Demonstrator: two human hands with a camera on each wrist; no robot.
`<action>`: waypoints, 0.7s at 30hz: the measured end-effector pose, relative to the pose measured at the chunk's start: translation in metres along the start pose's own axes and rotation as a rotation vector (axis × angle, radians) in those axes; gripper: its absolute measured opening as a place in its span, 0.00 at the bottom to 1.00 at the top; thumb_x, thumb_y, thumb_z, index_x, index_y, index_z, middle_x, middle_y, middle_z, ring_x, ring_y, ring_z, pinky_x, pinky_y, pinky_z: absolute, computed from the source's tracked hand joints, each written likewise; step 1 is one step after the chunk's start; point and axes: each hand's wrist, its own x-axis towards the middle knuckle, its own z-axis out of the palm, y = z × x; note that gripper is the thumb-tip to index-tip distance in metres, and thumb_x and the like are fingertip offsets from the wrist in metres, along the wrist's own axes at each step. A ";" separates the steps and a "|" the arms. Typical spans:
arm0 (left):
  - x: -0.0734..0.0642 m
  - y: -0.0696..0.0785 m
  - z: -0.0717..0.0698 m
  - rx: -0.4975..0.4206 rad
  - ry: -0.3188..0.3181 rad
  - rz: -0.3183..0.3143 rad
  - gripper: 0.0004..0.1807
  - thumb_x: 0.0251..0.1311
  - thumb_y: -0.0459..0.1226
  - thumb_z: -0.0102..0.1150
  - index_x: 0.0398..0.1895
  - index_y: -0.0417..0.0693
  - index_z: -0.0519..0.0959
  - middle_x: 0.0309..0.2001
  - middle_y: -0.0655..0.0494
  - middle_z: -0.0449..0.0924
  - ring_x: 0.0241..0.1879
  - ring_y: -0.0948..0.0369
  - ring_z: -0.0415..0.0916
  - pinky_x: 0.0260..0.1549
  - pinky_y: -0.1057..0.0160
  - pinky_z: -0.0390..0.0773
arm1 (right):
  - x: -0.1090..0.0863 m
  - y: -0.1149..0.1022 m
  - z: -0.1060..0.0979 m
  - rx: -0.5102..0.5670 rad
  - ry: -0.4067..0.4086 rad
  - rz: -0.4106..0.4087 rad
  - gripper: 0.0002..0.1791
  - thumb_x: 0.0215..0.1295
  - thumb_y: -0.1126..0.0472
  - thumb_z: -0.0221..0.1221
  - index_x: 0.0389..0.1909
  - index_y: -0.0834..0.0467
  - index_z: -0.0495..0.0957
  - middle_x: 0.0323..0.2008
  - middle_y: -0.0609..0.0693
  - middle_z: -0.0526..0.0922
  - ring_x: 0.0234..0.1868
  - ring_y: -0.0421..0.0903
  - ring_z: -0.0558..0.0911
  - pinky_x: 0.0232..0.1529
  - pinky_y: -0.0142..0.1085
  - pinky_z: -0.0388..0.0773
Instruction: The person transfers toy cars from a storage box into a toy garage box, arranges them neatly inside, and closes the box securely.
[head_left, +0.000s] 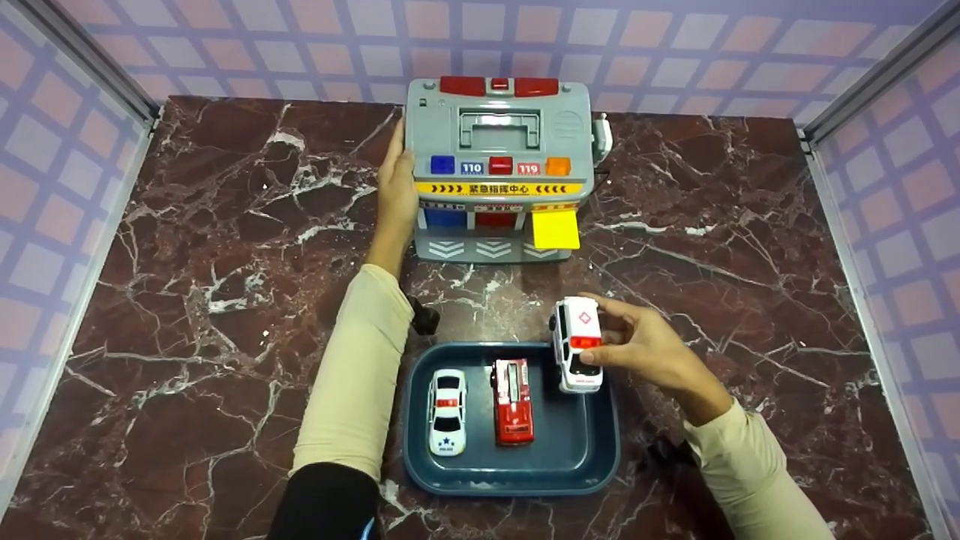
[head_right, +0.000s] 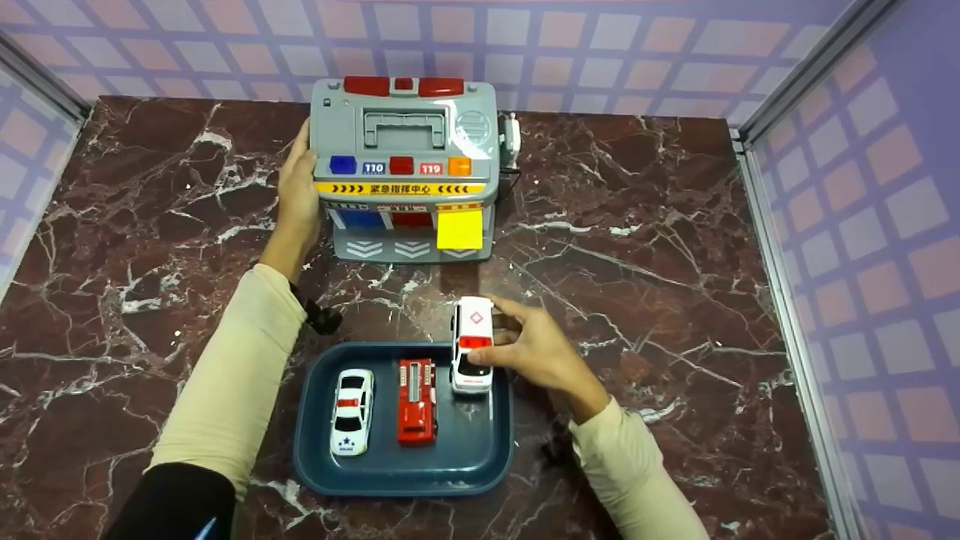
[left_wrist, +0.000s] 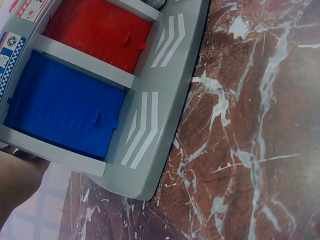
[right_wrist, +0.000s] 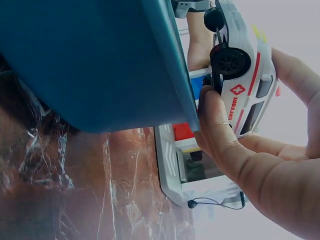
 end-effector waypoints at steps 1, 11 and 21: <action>0.000 0.000 0.000 -0.002 -0.001 0.006 0.28 0.78 0.31 0.30 0.80 0.46 0.53 0.77 0.51 0.58 0.73 0.58 0.62 0.67 0.74 0.64 | 0.001 0.000 -0.001 0.012 0.003 0.006 0.47 0.54 0.75 0.68 0.73 0.72 0.57 0.56 0.72 0.77 0.51 0.48 0.86 0.48 0.40 0.86; 0.000 0.000 0.000 -0.032 -0.001 0.007 0.29 0.78 0.31 0.29 0.80 0.46 0.52 0.78 0.50 0.57 0.74 0.58 0.59 0.69 0.74 0.61 | 0.009 0.001 -0.007 0.053 0.033 0.038 0.44 0.55 0.77 0.66 0.72 0.77 0.56 0.56 0.72 0.77 0.47 0.43 0.87 0.48 0.35 0.85; 0.000 0.000 0.000 -0.032 0.002 -0.015 0.29 0.78 0.31 0.30 0.80 0.49 0.53 0.78 0.52 0.58 0.71 0.57 0.64 0.67 0.72 0.66 | 0.014 0.003 -0.010 0.049 0.061 0.039 0.42 0.55 0.77 0.65 0.70 0.77 0.58 0.58 0.75 0.75 0.47 0.42 0.87 0.48 0.34 0.85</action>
